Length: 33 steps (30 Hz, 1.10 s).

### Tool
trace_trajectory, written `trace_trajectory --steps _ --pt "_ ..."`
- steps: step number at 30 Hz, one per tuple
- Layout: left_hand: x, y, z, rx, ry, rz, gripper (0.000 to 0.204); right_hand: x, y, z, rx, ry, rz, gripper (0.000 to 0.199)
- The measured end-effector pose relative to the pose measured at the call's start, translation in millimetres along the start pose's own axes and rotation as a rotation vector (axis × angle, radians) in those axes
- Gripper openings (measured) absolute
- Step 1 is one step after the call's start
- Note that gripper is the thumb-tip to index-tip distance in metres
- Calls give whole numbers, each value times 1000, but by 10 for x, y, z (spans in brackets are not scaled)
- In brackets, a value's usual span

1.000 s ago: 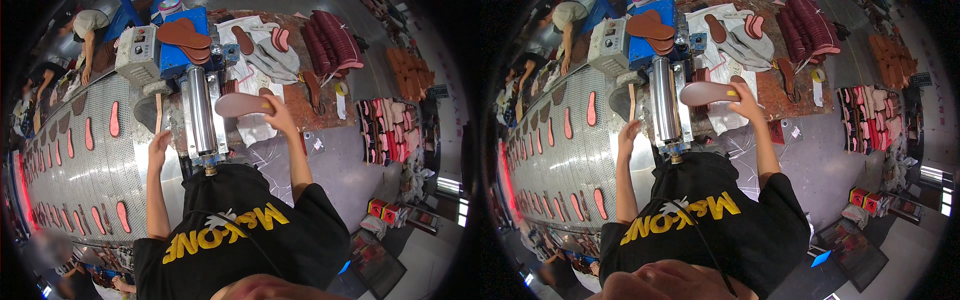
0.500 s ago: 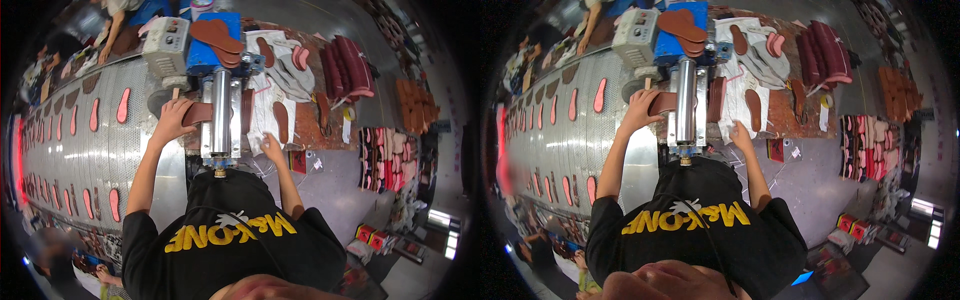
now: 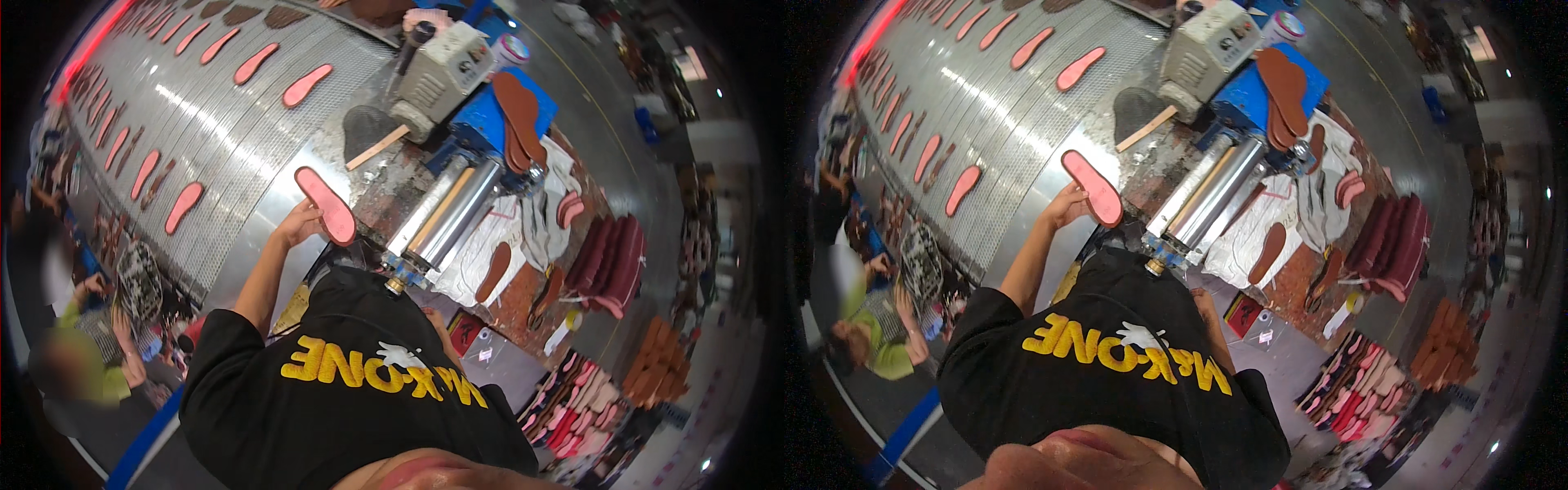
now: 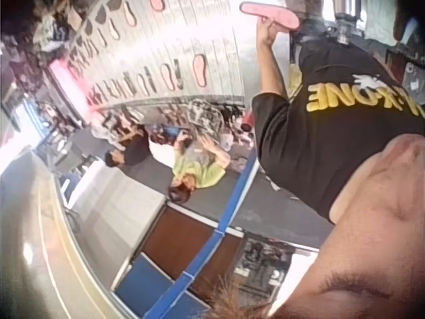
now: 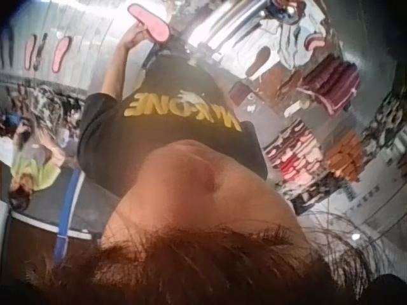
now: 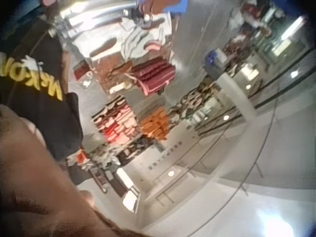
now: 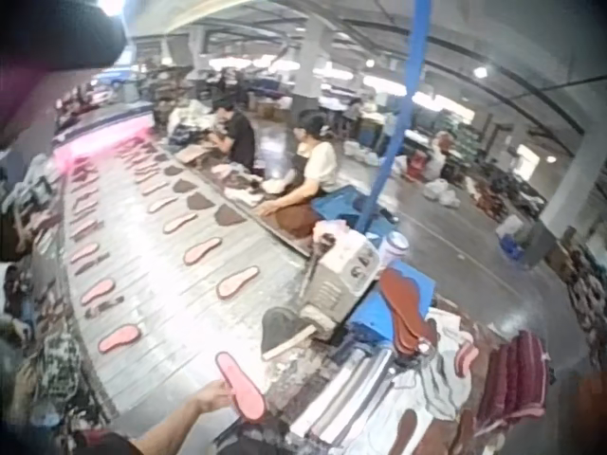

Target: Apply adhesive to shoe soles using a roller machine and then press them onto the shoe bottom.

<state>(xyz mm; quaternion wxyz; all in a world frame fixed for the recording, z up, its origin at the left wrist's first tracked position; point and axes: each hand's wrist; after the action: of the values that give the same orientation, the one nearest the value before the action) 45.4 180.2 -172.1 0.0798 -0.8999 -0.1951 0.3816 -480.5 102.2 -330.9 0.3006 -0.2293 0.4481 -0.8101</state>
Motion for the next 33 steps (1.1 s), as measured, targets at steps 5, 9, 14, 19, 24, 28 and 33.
trace_trajectory --steps 5,9,14,19,24,28,33 --pt "477 -550 499 -190 -465 -405 30 -4 -102 506 27 -174 83 24" --pt "792 -647 557 -292 -649 -646 15 50 -88 704 -8 -270 44 24" --pt "1533 -1177 269 -666 -778 -806 20 -200 -305 1260 13 -402 82 23" --pt "1590 -1502 59 -639 -740 -1042 32 -114 -254 1284 -77 -399 63 24" --pt "1897 -1516 223 -256 -540 -1174 27 -106 -107 1001 23 -158 106 21" --pt "1966 -1222 51 -166 -23 -1179 18 45 -345 1071 -181 -164 136 23" --pt "2888 -1025 -252 -283 1258 -944 36 1323 -704 1339 -298 181 429 19"
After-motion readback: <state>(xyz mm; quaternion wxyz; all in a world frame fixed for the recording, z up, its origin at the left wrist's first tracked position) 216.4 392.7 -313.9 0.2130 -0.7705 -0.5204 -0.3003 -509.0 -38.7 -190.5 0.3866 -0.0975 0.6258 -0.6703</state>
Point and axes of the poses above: each hand's wrist, its own y-axis towards the middle knuckle, its own x-axis out of the back of the hand, z = x × y, and after that the axes turned 13 degrees about -x, right-handed
